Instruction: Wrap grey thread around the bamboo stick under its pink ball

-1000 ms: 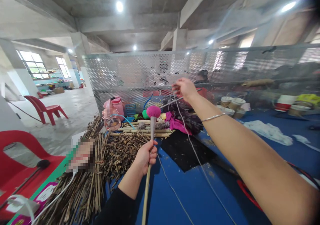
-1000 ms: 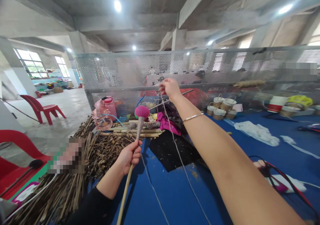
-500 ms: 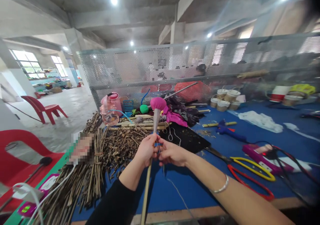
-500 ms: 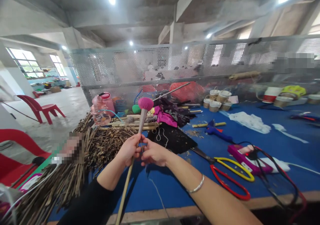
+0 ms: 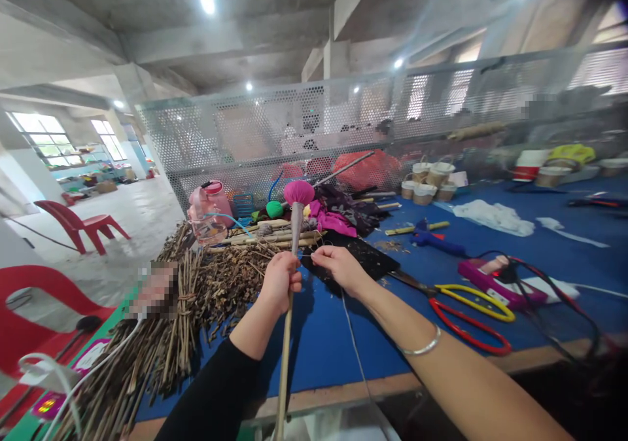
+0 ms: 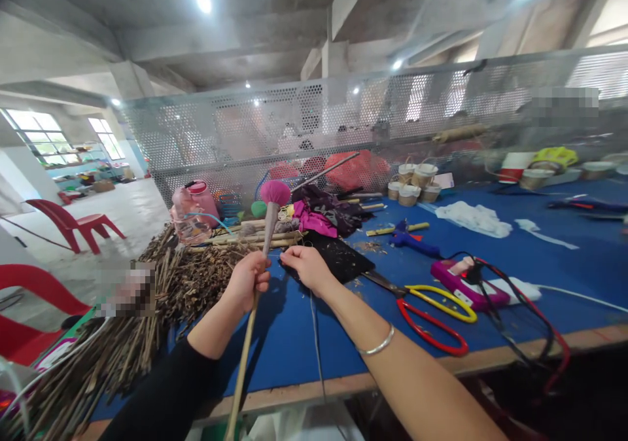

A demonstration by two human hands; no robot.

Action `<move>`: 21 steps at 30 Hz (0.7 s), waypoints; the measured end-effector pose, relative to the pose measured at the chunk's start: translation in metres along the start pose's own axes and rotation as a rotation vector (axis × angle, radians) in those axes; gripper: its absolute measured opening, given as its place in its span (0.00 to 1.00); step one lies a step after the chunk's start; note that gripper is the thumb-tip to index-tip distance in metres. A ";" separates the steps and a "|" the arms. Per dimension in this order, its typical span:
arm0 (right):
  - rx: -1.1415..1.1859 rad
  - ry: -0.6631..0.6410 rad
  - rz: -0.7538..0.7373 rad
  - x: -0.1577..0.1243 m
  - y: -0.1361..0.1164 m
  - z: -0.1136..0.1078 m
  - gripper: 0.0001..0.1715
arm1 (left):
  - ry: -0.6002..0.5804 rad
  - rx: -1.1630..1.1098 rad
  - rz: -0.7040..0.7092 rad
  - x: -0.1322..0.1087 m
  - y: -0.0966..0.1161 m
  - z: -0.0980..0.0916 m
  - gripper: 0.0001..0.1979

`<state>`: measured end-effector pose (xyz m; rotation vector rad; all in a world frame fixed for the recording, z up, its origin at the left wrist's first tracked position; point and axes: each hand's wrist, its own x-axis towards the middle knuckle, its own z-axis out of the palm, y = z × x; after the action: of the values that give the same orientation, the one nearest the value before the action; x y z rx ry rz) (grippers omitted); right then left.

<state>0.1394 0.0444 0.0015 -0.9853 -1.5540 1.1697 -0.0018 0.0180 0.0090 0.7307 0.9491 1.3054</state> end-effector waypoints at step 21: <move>0.093 -0.081 0.081 0.004 0.015 0.003 0.17 | -0.079 0.073 0.006 -0.003 -0.008 0.000 0.13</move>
<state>0.1366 0.0513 -0.0125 -0.9567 -1.5205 1.3414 0.0022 0.0136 0.0028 0.8357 0.9353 1.2439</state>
